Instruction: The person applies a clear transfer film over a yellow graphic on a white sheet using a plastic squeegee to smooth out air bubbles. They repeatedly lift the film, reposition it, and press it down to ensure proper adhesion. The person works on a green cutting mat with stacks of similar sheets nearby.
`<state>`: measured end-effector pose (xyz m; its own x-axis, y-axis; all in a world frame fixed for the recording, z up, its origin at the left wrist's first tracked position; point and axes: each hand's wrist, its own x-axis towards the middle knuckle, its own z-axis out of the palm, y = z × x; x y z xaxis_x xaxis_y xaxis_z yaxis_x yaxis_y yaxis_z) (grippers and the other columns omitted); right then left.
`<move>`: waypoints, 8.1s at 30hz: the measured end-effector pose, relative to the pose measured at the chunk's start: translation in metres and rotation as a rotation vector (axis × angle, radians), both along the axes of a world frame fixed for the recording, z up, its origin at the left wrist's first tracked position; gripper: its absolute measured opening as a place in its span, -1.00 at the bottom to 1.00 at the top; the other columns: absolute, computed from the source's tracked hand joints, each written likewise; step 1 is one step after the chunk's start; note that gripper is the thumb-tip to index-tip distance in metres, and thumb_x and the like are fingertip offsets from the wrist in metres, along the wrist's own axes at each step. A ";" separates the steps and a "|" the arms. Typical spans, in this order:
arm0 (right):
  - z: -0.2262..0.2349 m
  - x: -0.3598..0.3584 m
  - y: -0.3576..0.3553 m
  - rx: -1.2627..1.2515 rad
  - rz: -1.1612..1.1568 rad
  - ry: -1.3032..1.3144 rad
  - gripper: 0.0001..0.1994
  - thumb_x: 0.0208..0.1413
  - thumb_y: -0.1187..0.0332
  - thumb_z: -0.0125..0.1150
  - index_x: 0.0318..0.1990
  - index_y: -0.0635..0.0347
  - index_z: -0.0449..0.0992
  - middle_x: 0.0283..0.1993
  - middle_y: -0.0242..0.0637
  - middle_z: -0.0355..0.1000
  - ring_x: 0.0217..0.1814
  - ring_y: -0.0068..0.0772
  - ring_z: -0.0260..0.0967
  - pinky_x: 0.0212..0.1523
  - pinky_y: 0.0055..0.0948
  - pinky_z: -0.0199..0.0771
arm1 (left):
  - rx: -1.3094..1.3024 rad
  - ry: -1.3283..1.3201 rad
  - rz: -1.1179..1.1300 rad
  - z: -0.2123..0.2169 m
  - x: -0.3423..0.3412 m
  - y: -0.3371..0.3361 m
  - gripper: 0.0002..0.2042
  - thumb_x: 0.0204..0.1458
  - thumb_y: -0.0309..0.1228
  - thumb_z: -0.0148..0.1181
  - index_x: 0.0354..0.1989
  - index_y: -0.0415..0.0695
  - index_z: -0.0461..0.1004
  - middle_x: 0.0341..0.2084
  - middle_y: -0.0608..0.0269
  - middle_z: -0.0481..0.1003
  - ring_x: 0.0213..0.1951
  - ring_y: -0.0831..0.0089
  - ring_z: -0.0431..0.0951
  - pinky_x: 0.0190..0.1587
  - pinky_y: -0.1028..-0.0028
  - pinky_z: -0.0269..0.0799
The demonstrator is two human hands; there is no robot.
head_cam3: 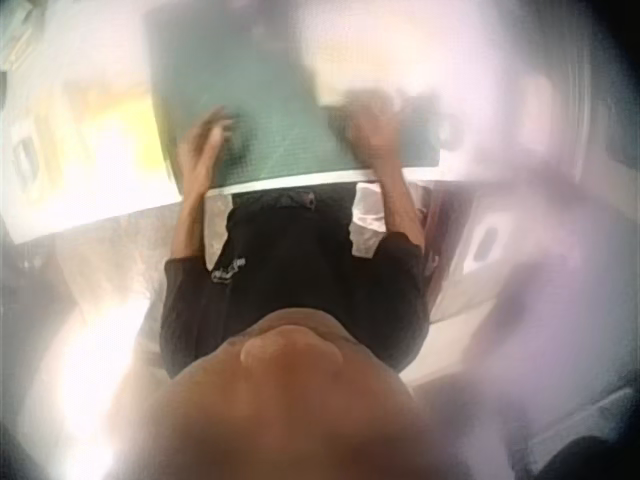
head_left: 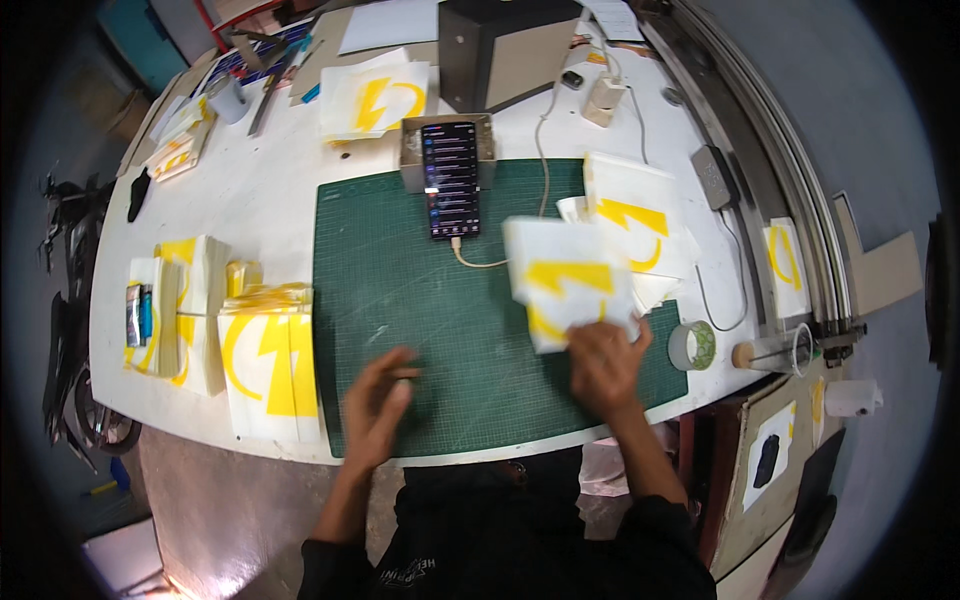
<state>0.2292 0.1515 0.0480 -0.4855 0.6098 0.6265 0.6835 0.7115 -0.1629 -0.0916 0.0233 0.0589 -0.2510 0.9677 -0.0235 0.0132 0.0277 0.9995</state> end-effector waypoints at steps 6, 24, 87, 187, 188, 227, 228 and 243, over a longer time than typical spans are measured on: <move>0.005 -0.033 -0.072 -0.327 0.284 0.059 -0.61 0.12 0.48 0.41 0.14 0.15 0.62 0.14 -0.31 0.58 0.09 -0.22 0.56 0.40 0.17 0.17 | -0.397 -0.447 -0.036 -0.036 0.042 0.056 -0.47 0.49 -0.05 -0.05 0.17 -0.39 0.48 0.14 -0.06 0.57 0.12 0.29 0.63 0.18 0.26 0.56; 0.012 -0.029 -0.029 -1.341 0.099 1.089 -0.88 0.30 0.50 0.39 -0.08 0.34 0.65 -0.13 -0.27 0.67 -0.13 -0.61 0.58 -0.02 -0.51 0.58 | -0.213 -0.514 -0.080 -0.014 0.014 0.028 -0.53 0.54 -0.14 -0.12 -0.01 -0.33 0.60 -0.15 0.21 0.67 -0.16 0.57 0.62 -0.02 0.48 0.52; -0.030 -0.006 -0.024 -1.305 0.627 0.995 -0.13 0.14 0.23 0.56 0.48 0.48 0.21 0.16 -0.04 0.58 0.29 -0.27 0.50 0.42 -0.22 0.32 | -0.458 -0.599 -0.152 -0.037 -0.002 0.074 -0.26 0.45 0.17 -0.13 0.40 -0.36 0.27 0.22 -0.14 0.49 0.25 0.17 0.56 0.30 0.18 0.53; -0.045 -0.063 -0.106 -0.340 -0.005 -0.181 -0.54 0.20 -0.02 0.40 0.20 -0.14 0.66 0.11 -0.22 0.34 0.20 -0.09 0.24 0.24 0.14 0.08 | 0.046 1.181 -0.346 -0.047 0.049 -0.043 -0.39 0.30 -0.21 0.25 0.43 -0.31 0.35 0.44 -0.18 0.34 0.49 -0.09 0.30 0.49 -0.07 0.21; -0.044 -0.053 -0.102 -0.329 -0.026 -0.191 -0.54 0.20 -0.03 0.40 0.21 -0.13 0.64 0.10 -0.22 0.34 0.20 -0.10 0.25 0.21 0.13 0.10 | 0.040 1.192 -0.341 -0.046 0.050 -0.043 -0.40 0.30 -0.20 0.25 0.42 -0.30 0.37 0.43 -0.15 0.35 0.49 -0.06 0.30 0.49 -0.06 0.22; -0.038 -0.063 -0.060 -0.314 -0.018 0.029 -0.64 0.18 0.35 0.43 0.13 0.14 0.61 0.20 -0.19 0.50 0.31 -0.04 0.39 0.31 0.09 0.20 | 0.095 1.030 -0.144 -0.037 0.028 0.002 -0.59 0.14 -0.48 0.38 0.20 -0.11 0.58 0.04 0.10 0.62 0.12 0.13 0.58 0.25 0.08 0.37; -0.035 -0.067 -0.056 -0.368 0.066 -0.018 -0.62 0.21 0.35 0.39 0.18 0.13 0.60 0.36 -0.22 0.46 0.49 -0.03 0.29 0.41 0.24 0.14 | 0.120 1.069 -0.117 -0.036 0.035 0.005 -0.61 0.14 -0.47 0.39 0.17 -0.09 0.60 0.08 0.08 0.59 0.14 0.15 0.57 0.27 0.04 0.34; -0.028 -0.050 -0.041 -0.446 0.282 -0.106 -0.62 0.15 0.45 0.40 0.13 0.34 0.60 0.27 -0.06 0.52 0.44 0.04 0.39 0.44 0.13 0.36 | 0.191 1.157 -0.425 -0.036 0.018 0.010 -0.52 0.09 -0.36 0.43 0.23 0.01 0.56 0.22 0.26 0.53 0.19 0.22 0.51 0.40 -0.09 0.21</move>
<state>0.1795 0.1103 0.0196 -0.7154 0.6423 0.2750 0.5047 0.7473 -0.4323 -0.0737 0.0328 0.0233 0.3029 0.9408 0.1519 0.8597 -0.3385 0.3826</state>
